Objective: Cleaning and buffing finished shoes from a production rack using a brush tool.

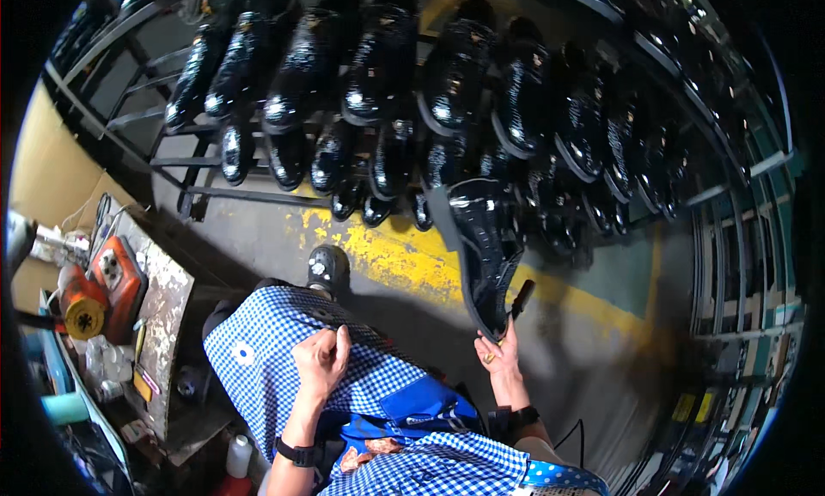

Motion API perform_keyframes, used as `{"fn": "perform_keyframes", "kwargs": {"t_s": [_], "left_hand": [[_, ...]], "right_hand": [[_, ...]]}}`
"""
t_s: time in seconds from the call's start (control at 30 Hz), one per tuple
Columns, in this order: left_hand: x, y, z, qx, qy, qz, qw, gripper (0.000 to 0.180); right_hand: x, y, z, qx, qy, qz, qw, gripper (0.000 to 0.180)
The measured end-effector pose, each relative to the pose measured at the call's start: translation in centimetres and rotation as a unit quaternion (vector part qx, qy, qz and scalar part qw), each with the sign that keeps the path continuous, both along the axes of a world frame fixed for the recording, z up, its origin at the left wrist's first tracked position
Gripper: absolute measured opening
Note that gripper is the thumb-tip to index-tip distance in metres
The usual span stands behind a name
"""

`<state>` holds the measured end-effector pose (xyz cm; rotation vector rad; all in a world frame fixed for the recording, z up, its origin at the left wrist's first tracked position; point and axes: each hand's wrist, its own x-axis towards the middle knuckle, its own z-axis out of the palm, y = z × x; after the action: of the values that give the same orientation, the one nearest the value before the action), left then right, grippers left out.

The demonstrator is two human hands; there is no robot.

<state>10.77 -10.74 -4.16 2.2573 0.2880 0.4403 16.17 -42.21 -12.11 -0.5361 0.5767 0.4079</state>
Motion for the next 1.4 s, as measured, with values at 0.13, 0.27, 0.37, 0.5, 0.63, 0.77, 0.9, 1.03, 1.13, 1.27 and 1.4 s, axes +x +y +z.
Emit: {"fn": "perform_keyframes", "kwargs": {"t_s": [0.13, 0.27, 0.37, 0.5, 0.63, 0.77, 0.9, 1.03, 1.13, 1.27, 1.4], "left_hand": [[-1.4, 1.0, 0.0, -0.082, 0.034, 0.020, 0.996, 0.035], [-2.6, 1.8, 0.4, -0.313, 0.061, 0.079, 0.944, 0.033], [-3.4, 4.0, 1.0, -0.497, 0.044, 0.094, 0.861, 0.031], [-4.5, 7.6, 2.1, -0.573, 0.011, 0.185, 0.798, 0.045], [-7.0, 10.4, 4.5, -0.679, 0.011, 0.073, 0.730, 0.063], [-8.8, 10.4, 4.9, -0.647, -0.052, 0.121, 0.751, 0.055], [-11.0, 10.6, 4.3, -0.690, -0.078, 0.160, 0.701, 0.038], [-11.8, 10.7, 3.4, -0.682, -0.097, 0.162, 0.707, 0.035], [-11.8, 10.4, 3.1, -0.678, -0.084, 0.144, 0.716, 0.032], [-12.3, 10.8, 2.5, -0.686, -0.083, 0.144, 0.709, 0.032], [-12.0, 10.6, 2.8, -0.693, -0.100, 0.166, 0.695, 0.032]], "right_hand": [[0.3, 4.1, 1.0, 0.047, -0.013, 0.076, 0.996, 0.039], [0.3, 6.9, 2.6, 0.040, -0.002, 0.137, 0.990, 0.034], [0.0, 7.8, 2.6, 0.029, -0.002, 0.181, 0.983, 0.032], [-0.5, 8.5, 2.3, 0.062, -0.073, 0.284, 0.954, 0.037], [0.3, 10.6, 6.2, -0.127, -0.162, 0.337, 0.919, 0.062], [0.1, 11.8, 7.7, -0.244, -0.245, 0.377, 0.859, 0.069], [0.4, 12.4, 7.1, -0.249, -0.269, 0.410, 0.835, 0.073], [0.2, 13.0, 6.8, -0.261, -0.303, 0.415, 0.817, 0.079], [0.4, 13.1, 6.1, -0.253, -0.349, 0.431, 0.793, 0.082], [0.3, 13.2, 6.1, -0.273, -0.372, 0.443, 0.769, 0.084], [0.3, 13.7, 6.3, -0.288, -0.388, 0.411, 0.773, 0.079]]}}
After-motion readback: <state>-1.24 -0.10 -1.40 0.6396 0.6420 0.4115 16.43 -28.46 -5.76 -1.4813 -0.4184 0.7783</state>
